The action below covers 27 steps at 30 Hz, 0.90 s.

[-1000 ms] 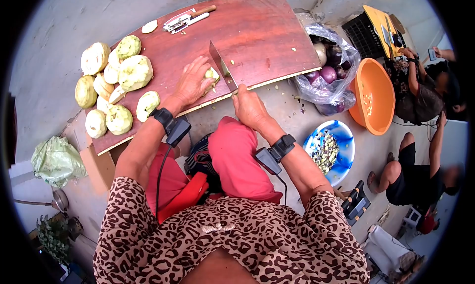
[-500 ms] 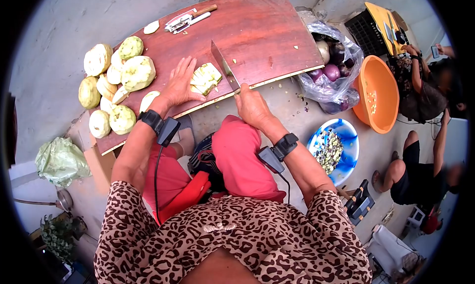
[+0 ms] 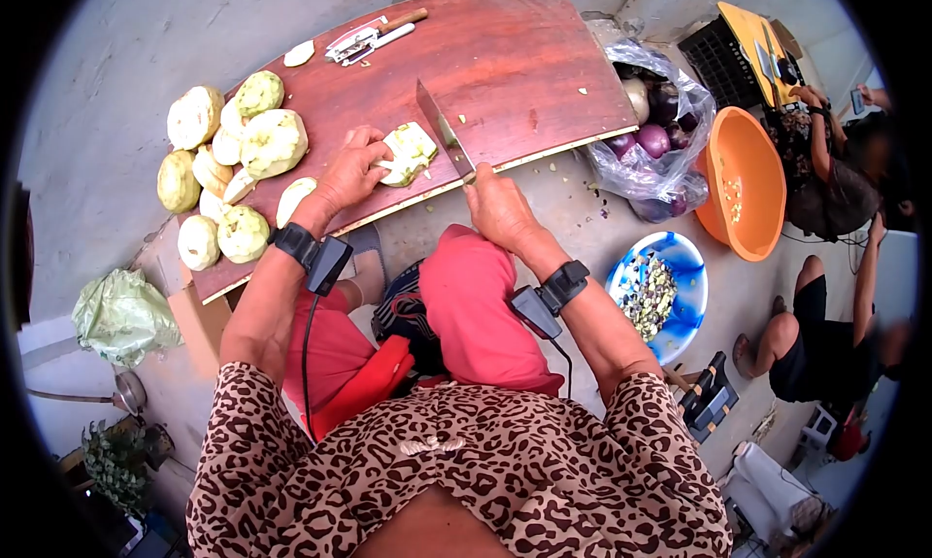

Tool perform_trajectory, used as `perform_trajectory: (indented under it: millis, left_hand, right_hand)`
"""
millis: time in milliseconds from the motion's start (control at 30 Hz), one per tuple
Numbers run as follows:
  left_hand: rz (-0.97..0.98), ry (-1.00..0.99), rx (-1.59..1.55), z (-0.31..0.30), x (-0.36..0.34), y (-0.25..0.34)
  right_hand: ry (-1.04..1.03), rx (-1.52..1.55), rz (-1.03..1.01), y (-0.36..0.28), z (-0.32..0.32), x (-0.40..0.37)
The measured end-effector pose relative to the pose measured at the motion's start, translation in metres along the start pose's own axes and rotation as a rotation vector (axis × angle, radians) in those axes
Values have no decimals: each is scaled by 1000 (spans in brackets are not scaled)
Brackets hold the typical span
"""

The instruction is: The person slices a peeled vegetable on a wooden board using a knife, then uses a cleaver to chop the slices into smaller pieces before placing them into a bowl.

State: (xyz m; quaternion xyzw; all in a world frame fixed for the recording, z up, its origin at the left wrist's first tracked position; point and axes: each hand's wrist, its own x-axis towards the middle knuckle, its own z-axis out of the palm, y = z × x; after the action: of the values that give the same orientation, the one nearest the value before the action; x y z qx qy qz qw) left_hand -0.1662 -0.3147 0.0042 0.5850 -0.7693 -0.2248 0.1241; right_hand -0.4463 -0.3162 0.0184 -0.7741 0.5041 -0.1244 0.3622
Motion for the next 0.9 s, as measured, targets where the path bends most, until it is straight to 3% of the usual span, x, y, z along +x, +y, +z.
perform_trajectory:
  millis: [133,233,367,467,600,700,800,900]
  left_hand:
    - [-40,64,112,-7,-2,16]
    - [-112,-86,231,-28,-2,32]
    - [-37,-273,528,-34,12,49]
    - [117,-262,603,-24,27,49]
    - [186,-344,555,-20,39,45]
    - [249,-283,451,-11,41,29]
    - [172,-399,290,-19,43,32]
    - [154,-349,275,-15,41,29]
  right_hand:
    - [0,-10,-4,1,0,0]
    - [-11,-1,11,1,-1,0]
    - [-9,-12,9,2,-1,1]
    - [-24,-5,23,-1,-4,1]
    - [-22,-2,31,-2,-6,1]
    - [-30,-6,20,-2,-6,0]
    - [-38,-7,26,-3,-7,-1]
    - [-38,4,29,-2,-7,1]
